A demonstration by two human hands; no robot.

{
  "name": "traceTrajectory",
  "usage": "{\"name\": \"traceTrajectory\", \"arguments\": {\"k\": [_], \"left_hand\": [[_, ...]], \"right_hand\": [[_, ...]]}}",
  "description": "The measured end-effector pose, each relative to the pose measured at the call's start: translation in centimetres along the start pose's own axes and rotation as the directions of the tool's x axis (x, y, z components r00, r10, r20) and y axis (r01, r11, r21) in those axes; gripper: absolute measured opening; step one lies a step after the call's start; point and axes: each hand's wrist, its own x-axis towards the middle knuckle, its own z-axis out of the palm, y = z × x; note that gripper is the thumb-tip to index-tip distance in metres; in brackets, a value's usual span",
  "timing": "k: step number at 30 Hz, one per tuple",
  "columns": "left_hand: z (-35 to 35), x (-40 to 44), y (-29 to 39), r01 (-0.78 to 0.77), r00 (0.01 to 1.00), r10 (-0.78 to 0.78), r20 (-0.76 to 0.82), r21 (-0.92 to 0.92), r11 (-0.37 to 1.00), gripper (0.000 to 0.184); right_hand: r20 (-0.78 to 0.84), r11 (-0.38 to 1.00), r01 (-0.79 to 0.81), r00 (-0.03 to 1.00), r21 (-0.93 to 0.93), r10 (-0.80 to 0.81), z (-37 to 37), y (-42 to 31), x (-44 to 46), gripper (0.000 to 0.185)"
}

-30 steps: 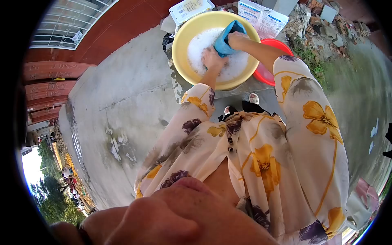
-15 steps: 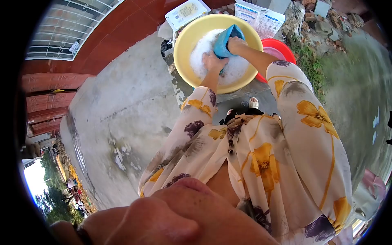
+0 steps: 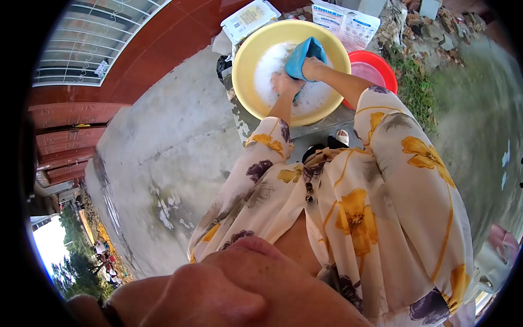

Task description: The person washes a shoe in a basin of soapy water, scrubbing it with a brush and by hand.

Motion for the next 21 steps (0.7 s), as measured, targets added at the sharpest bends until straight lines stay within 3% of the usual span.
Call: {"name": "traceTrajectory", "arguments": {"k": [1,3,4,5,6,7,9,10,11,13,14,15,17,18,21], "left_hand": [[-0.1,0.0,0.4,-0.011,1.000,0.011,0.000,-0.006,1.000,0.093],[-0.8,-0.1,-0.1,-0.002,0.997,0.008,0.073,-0.084,0.996,0.094],[-1.3,0.1,0.0,0.000,0.998,0.005,0.063,-0.082,0.997,0.094],[-1.4,-0.1,0.3,0.011,0.998,-0.005,0.063,-0.098,0.995,0.094],[-1.4,-0.1,0.4,0.027,0.998,-0.020,0.061,-0.114,0.993,0.094],[-1.3,0.0,0.4,0.037,0.998,-0.030,0.056,-0.114,0.993,0.094],[-0.6,0.1,0.6,0.056,0.998,-0.055,0.023,-0.062,0.996,0.093],[-0.6,0.2,0.3,0.063,0.998,-0.062,0.021,-0.059,0.996,0.093],[-0.5,0.3,0.3,0.029,0.999,-0.028,0.022,-0.048,0.998,0.094],[-0.7,0.3,0.5,-0.016,1.000,0.017,0.014,-0.044,0.999,0.095],[-0.6,0.1,-0.2,-0.031,0.999,0.034,0.031,-0.086,0.996,0.096],[-0.4,0.2,-0.3,-0.048,0.998,0.054,0.044,-0.133,0.990,0.097],[-1.1,0.2,0.2,-0.012,0.999,0.016,0.036,-0.107,0.994,0.097],[-1.0,0.1,0.3,0.031,0.999,-0.027,0.036,-0.091,0.995,0.098],[-0.3,0.8,0.2,0.032,0.998,-0.026,0.054,-0.109,0.993,0.097]], "right_hand": [[0.152,0.994,0.021,0.988,-0.105,-0.004,-0.2,0.3,0.1,0.050],[0.148,0.997,0.029,0.989,-0.074,-0.018,-1.8,-0.1,-1.2,0.046],[0.075,0.968,-0.188,0.981,0.169,0.178,-4.0,-0.7,-1.8,0.043],[0.061,0.832,-0.372,0.922,0.411,0.382,-6.1,-1.2,-2.9,0.041],[0.104,0.808,-0.405,0.910,0.429,0.401,-8.0,-1.6,-3.8,0.045],[0.105,0.813,-0.396,0.914,0.426,0.391,-6.5,-0.8,-2.4,0.045],[-0.146,0.955,-0.101,0.978,0.279,0.147,-1.6,1.8,0.9,0.053],[-0.014,0.995,-0.022,1.000,0.097,0.023,-2.2,0.8,0.3,0.067],[-0.014,0.995,-0.022,1.000,0.097,0.023,-2.3,-0.3,-0.4,0.067],[0.210,0.988,0.033,0.978,-0.151,0.000,-2.8,-1.1,-1.3,0.078],[0.125,0.994,0.092,0.989,-0.064,-0.083,-2.8,-1.0,-1.8,0.078],[0.124,0.994,0.090,0.989,-0.069,-0.081,-3.3,-0.8,-1.6,0.078],[0.276,0.956,-0.085,0.947,-0.282,0.166,-6.8,-2.0,-2.0,0.066],[0.074,0.976,-0.214,0.975,0.047,0.210,-7.9,-1.6,-2.9,0.050],[0.192,0.972,-0.234,0.955,0.014,0.227,-6.5,0.0,0.4,0.047]]}}
